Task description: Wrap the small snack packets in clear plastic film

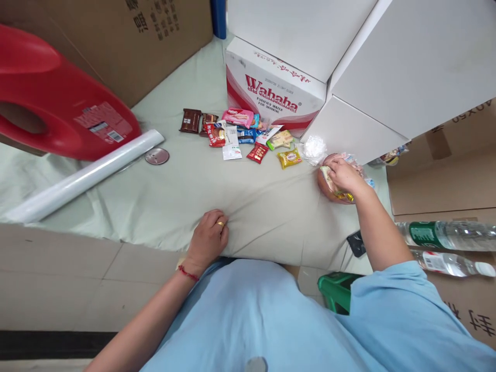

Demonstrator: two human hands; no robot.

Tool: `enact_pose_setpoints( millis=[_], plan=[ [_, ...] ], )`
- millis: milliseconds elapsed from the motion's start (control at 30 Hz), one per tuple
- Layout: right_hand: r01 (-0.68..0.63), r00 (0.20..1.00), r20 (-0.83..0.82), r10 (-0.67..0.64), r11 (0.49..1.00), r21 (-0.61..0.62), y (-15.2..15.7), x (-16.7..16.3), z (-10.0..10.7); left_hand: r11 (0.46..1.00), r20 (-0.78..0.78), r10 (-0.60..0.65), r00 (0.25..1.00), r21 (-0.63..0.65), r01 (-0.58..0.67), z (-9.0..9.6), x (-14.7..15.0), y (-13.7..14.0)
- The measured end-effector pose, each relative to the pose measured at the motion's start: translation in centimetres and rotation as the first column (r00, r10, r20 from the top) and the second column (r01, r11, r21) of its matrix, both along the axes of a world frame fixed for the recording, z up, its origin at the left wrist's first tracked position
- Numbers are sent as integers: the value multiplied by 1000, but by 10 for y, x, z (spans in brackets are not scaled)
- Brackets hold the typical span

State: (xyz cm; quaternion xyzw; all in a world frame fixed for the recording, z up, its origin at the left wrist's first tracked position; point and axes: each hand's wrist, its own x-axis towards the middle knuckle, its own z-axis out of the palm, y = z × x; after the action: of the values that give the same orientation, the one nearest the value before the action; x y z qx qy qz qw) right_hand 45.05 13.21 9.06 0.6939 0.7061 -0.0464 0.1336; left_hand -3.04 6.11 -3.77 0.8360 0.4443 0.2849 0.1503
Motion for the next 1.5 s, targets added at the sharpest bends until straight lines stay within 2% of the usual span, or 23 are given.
enact_pose_setpoints(
  millis=[133, 233, 267, 333, 400, 500, 567, 700, 767, 867, 900, 967, 1067, 1167, 1333, 1400, 1500],
  plan=[
    [87, 995, -55, -80, 987, 135, -1, 2, 14, 999, -30, -6, 1000, 46, 8, 0, 0, 0],
    [155, 988, -56, -145, 929, 336, 3, 14, 29, 997, -31, -13, 999, 70, 15, 0, 0, 0],
    [177, 984, -36, -175, 921, 346, 4, 19, 32, 997, -30, -13, 999, 70, 15, 0, 0, 0],
    [220, 973, 12, -231, 941, 257, 6, 29, 35, 998, -27, -10, 1000, 60, 11, 0, 0, 0],
    [288, 954, 46, -295, 951, 116, 9, 36, 34, 999, -26, -7, 1000, 47, 9, 0, 0, 0],
    [388, 919, 90, -384, 922, -22, 12, 37, 33, 998, -24, -10, 1000, 56, 11, 0, 0, -1],
    [409, 909, 125, -398, 910, -76, 16, 34, 34, 998, -18, -8, 1000, 69, 9, -1, 0, -1],
    [440, 895, 130, -426, 893, -101, 24, 28, 41, 998, -21, -3, 1000, 59, 4, 0, 0, -1],
    [452, 886, 122, -447, 892, -14, 29, 24, 44, 999, -29, -5, 1000, 53, 7, 0, 0, -1],
    [372, 910, 90, -404, 894, 249, 42, 13, 46, 998, -27, -14, 1000, 67, 16, 1, 0, -1],
    [345, 920, 75, -385, 886, 309, 49, 7, 45, 997, -26, -15, 1000, 73, 16, 1, 0, -1],
    [331, 927, 55, -370, 880, 342, 64, -7, 41, 996, -27, -17, 999, 82, 19, 1, 0, -1],
    [353, 922, 64, -382, 897, 266, 89, -27, 27, 995, -30, -22, 999, 96, 24, 0, 0, -2],
    [366, 917, 81, -391, 904, 222, 112, -41, 5, 994, -21, -31, 999, 104, 33, 0, 1, -2],
    [294, 947, 78, -313, 937, 190, 129, -48, -27, 999, 16, -31, 999, 41, 30, 1, 0, -2],
    [287, 950, 66, -304, 939, 192, 129, -46, -28, 1000, 31, -30, 999, 10, 29, 1, 0, -2],
    [263, 962, -22, -271, 909, 324, 122, -40, -13, 1000, 37, -26, 999, 6, 26, 1, 0, -2]
  ],
)
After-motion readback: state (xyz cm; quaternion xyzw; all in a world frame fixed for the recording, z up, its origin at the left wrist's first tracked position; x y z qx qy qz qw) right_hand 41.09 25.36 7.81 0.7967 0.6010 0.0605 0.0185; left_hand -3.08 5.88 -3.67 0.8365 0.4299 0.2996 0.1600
